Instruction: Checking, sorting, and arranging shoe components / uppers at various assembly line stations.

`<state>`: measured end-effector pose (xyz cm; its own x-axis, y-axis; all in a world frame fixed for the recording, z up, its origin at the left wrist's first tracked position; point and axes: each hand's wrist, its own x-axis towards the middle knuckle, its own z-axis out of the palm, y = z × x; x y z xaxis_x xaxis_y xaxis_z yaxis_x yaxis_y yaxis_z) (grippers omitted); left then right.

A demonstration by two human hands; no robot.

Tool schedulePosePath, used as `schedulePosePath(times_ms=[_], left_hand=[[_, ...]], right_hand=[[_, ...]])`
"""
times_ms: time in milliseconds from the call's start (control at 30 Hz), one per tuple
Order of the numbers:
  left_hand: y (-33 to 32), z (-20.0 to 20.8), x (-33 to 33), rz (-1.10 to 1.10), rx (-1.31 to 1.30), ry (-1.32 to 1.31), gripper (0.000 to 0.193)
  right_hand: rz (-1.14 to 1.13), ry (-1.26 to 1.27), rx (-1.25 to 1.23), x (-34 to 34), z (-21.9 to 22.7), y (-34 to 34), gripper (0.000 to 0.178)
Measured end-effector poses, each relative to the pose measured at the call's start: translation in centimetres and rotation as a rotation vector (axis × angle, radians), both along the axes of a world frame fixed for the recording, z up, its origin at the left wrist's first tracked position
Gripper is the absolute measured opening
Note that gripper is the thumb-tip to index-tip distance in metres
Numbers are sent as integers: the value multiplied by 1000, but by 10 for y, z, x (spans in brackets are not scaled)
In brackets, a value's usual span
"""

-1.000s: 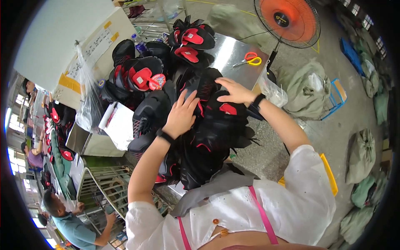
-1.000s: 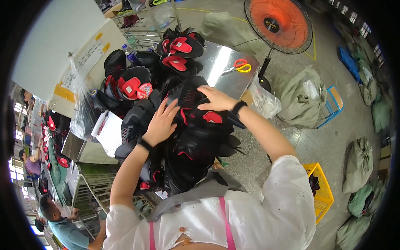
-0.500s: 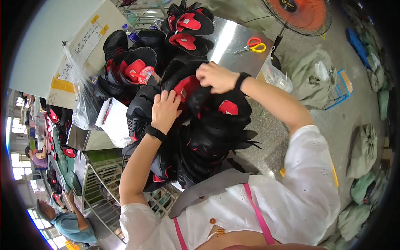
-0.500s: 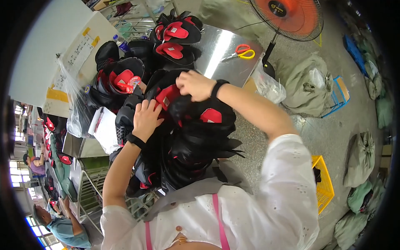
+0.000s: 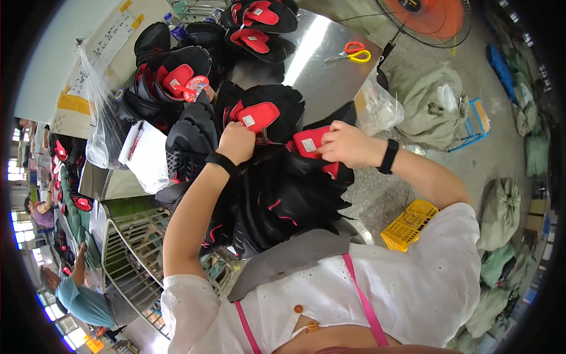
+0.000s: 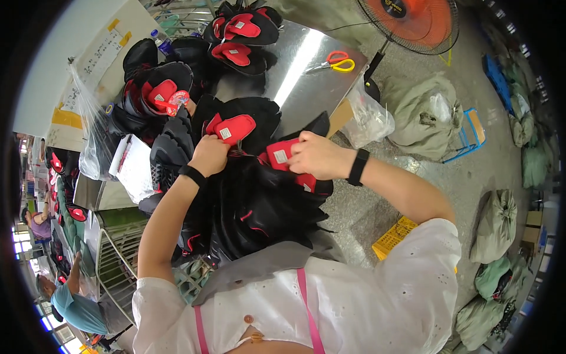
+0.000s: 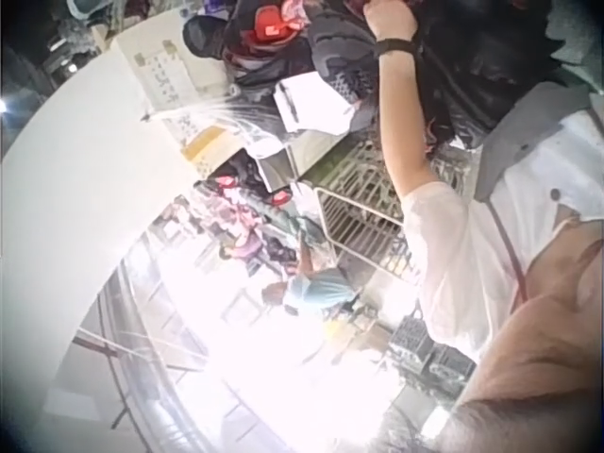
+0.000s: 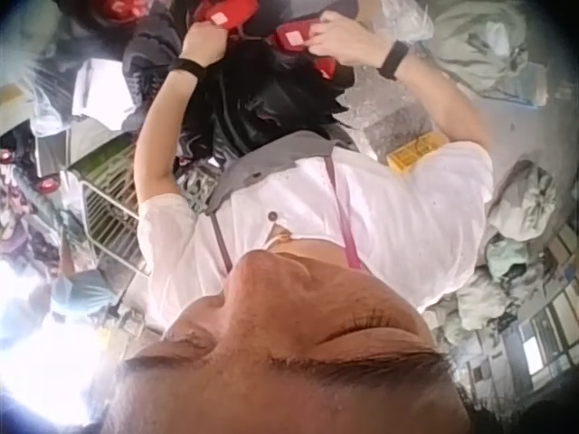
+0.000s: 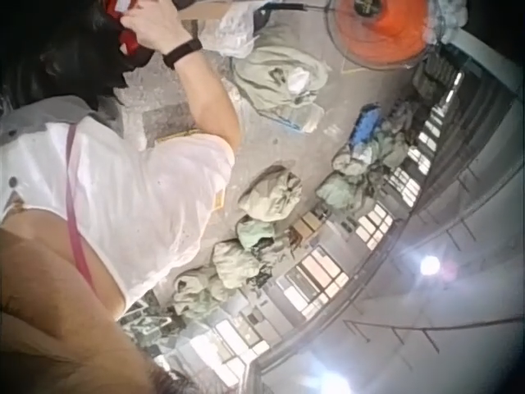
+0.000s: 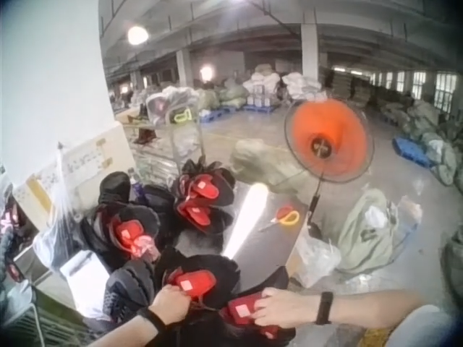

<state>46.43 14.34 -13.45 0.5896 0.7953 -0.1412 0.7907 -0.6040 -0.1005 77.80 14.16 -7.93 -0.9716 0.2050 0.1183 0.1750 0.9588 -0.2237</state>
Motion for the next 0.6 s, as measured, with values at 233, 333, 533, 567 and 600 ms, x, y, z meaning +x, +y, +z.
schedulePosePath(times_ms=[233,333,533,567,600], left_hand=[[-11,20,31,321,-229,29,39],[-9,6,36,319,-305,-122,31],[-24,5,37,383,-277,-397,20],[-29,2,35,434,-201,-545,16],[-33,1,33,484,-123,-693,14]], right_hand=[[-144,-338,-413,29,-6,-7,36],[-220,-356,-548,13,-14,-3,42],[-202,-322,-613,-22,-10,16,45],[-208,-311,-570,-27,-13,19,46],[-214,-301,-527,-33,-15,21,48]])
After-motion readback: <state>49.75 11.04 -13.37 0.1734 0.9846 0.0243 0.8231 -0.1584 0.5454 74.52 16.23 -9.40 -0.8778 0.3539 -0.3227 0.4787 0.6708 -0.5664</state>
